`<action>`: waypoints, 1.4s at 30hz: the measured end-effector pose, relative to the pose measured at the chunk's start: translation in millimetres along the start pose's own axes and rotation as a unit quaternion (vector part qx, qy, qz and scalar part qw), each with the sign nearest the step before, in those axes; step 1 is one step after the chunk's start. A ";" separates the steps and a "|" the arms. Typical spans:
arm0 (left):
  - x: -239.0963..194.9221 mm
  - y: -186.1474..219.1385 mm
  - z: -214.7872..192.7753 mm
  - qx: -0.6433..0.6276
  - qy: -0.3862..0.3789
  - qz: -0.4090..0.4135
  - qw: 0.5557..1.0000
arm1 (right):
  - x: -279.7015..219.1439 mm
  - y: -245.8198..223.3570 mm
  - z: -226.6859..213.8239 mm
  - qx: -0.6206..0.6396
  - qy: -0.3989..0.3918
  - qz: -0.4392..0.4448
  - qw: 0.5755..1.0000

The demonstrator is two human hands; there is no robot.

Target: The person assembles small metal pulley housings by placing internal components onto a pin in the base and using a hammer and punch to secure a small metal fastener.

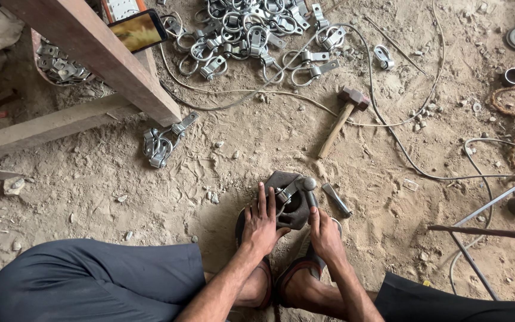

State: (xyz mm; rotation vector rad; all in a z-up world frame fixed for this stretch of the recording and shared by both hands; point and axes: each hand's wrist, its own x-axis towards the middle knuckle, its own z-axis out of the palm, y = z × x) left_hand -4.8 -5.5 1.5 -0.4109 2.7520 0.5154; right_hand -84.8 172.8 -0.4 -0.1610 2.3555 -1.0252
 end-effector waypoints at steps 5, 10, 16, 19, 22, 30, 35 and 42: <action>-0.1 1.0 -1.7 0.000 -0.010 -0.001 1.000 | -1.6 -4.8 -1.7 -0.001 0.009 -0.007 1.000; -1.5 1.7 -2.3 0.000 0.002 0.002 1.000 | -3.9 -9.2 -4.2 0.002 0.012 -0.003 1.000; 0.0 0.6 -1.2 -0.002 -0.003 -0.002 1.000 | -2.3 -2.9 -0.6 -0.022 0.026 -0.014 0.999; -0.5 1.3 0.4 -0.006 0.008 0.001 1.000 | 0.4 4.4 1.0 -0.091 0.048 -0.031 0.994; -0.4 0.3 0.3 -0.003 0.002 -0.004 1.000 | 4.3 11.5 0.8 -0.099 0.067 -0.062 0.991; 0.3 0.5 -0.2 -0.011 -0.009 -0.007 1.000 | 13.5 22.8 -0.1 -0.029 0.056 -0.052 0.997; 1.1 0.1 4.1 -0.008 0.005 -0.003 1.000 | 8.2 17.5 -1.5 0.016 0.118 -0.074 0.990; -0.6 0.3 -0.2 -0.019 0.027 0.001 0.999 | 1.9 12.1 -3.2 -0.079 0.137 -0.077 0.984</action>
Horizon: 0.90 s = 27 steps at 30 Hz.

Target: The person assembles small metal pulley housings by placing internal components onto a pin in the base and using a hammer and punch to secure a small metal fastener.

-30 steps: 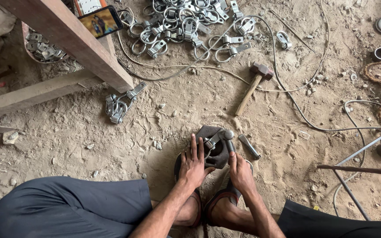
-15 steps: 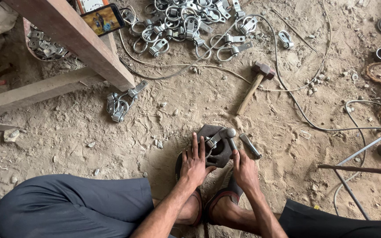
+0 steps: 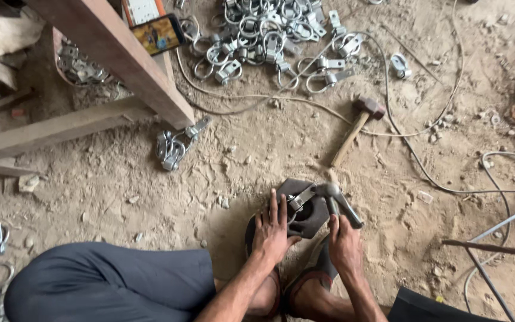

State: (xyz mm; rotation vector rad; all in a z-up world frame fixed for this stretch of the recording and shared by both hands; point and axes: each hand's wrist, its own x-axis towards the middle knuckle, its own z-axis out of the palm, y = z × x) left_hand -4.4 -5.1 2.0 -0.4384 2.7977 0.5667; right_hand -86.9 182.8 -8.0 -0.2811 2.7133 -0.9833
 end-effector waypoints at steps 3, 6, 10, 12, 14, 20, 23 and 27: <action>1.8 -0.7 -0.8 -0.019 -0.007 -0.004 1.000 | -1.2 7.1 3.4 -0.019 0.028 -0.047 0.998; 2.7 -0.1 1.0 -0.022 -0.036 -0.019 0.999 | 1.4 12.7 3.9 0.033 0.007 -0.004 0.999; 3.1 -2.9 2.6 -0.015 -0.006 -0.005 1.000 | 5.6 9.3 1.6 0.050 -0.019 0.073 0.996; 4.1 -2.6 6.1 -0.014 -0.006 0.000 1.000 | 5.8 8.0 -2.7 0.048 -0.019 0.086 0.995; 6.3 -4.2 8.6 -0.014 -0.020 -0.001 1.000 | 6.6 4.7 -5.5 0.059 -0.013 0.074 0.995; 7.2 -3.4 6.3 -0.026 -0.021 -0.008 0.999 | 6.8 -9.4 -17.1 0.060 0.130 -0.135 0.980; 5.1 -2.2 3.7 -0.016 -0.039 -0.016 0.999 | 8.3 -13.5 -13.9 0.092 0.039 -0.036 0.994; 5.0 -0.6 1.7 -0.017 -0.018 -0.002 1.000 | 9.3 -8.6 -7.4 -0.014 -0.055 0.026 0.998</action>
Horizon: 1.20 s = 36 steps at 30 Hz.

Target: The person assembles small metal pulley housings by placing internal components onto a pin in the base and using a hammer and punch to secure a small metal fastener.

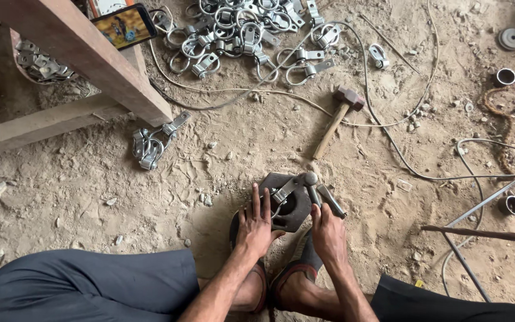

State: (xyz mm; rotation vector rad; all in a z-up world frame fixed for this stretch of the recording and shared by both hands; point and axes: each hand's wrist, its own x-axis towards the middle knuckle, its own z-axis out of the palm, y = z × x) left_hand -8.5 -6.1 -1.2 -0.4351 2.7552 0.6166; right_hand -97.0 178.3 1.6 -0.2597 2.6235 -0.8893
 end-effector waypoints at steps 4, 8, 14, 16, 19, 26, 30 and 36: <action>2.5 -2.8 0.0 0.004 -0.017 0.001 1.000 | 0.9 6.0 2.6 0.056 0.013 0.008 0.998; 0.2 -4.4 5.3 -0.004 -0.013 0.002 1.000 | -1.2 0.3 -3.3 0.097 0.046 0.006 0.994; -9.0 3.9 17.2 0.030 0.073 -0.003 0.997 | -8.2 -23.3 -28.9 0.135 0.207 -0.223 0.943; -9.9 1.3 22.9 0.021 0.064 -0.004 0.998 | -7.0 -25.3 -23.5 0.137 0.189 -0.219 0.947; -7.9 -2.0 26.7 0.041 0.067 -0.002 0.997 | 2.9 -20.4 -8.9 0.071 0.035 -0.059 0.995; -9.2 0.0 13.6 0.074 -0.009 0.010 0.997 | 7.7 -0.8 -6.7 0.082 0.051 -0.028 0.995; -11.3 2.8 11.7 0.088 0.001 -0.002 0.996 | 2.1 -6.3 -5.3 0.071 0.039 0.011 0.997; -14.7 13.7 11.2 0.031 0.014 -0.030 0.999 | 3.2 -13.2 -2.1 0.001 0.060 -0.038 0.997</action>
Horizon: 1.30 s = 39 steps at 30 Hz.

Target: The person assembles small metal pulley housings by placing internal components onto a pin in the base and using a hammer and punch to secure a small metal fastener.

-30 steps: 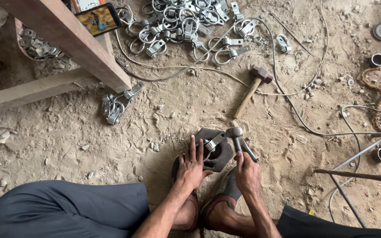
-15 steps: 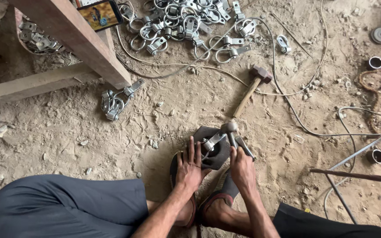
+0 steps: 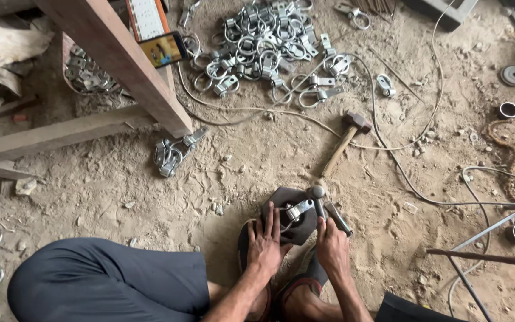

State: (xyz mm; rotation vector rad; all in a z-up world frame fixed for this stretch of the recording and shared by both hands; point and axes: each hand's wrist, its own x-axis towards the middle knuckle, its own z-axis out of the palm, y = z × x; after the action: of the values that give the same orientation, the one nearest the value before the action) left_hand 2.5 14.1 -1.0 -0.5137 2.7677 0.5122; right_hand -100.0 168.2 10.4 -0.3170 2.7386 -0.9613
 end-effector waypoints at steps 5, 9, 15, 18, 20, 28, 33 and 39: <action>-7.4 1.2 2.7 0.002 0.036 -0.002 0.999 | -0.5 14.9 8.3 0.028 -0.029 0.043 0.998; 2.2 -2.8 -2.0 0.126 0.000 0.054 0.991 | 2.1 28.8 17.7 0.024 -0.013 -0.003 1.000; 9.3 -14.8 1.9 0.045 0.036 0.131 0.990 | 2.3 40.4 32.2 0.071 -0.062 0.050 0.994; 6.8 -13.2 8.9 0.071 0.056 0.112 0.990 | 3.9 34.8 28.5 0.115 -0.050 0.044 0.991; 4.6 -9.3 14.5 0.093 0.004 0.074 0.993 | 1.2 28.4 24.2 0.143 -0.023 0.027 0.989; 5.3 -7.6 3.4 0.032 0.054 0.038 0.997 | 4.4 12.8 6.5 0.109 0.048 -0.065 0.991; 4.7 -6.6 -11.8 0.030 0.045 0.023 0.998 | -4.8 13.5 11.7 0.099 -0.037 -0.005 0.994; 7.1 -3.5 -14.6 0.028 -0.008 -0.001 1.000 | -7.9 8.0 10.0 0.107 0.004 -0.063 0.992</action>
State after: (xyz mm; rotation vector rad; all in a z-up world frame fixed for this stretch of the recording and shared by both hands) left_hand -5.5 3.2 8.7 -0.4977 2.7568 0.4351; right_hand -90.7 170.6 -1.3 -0.4531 2.6163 -1.2773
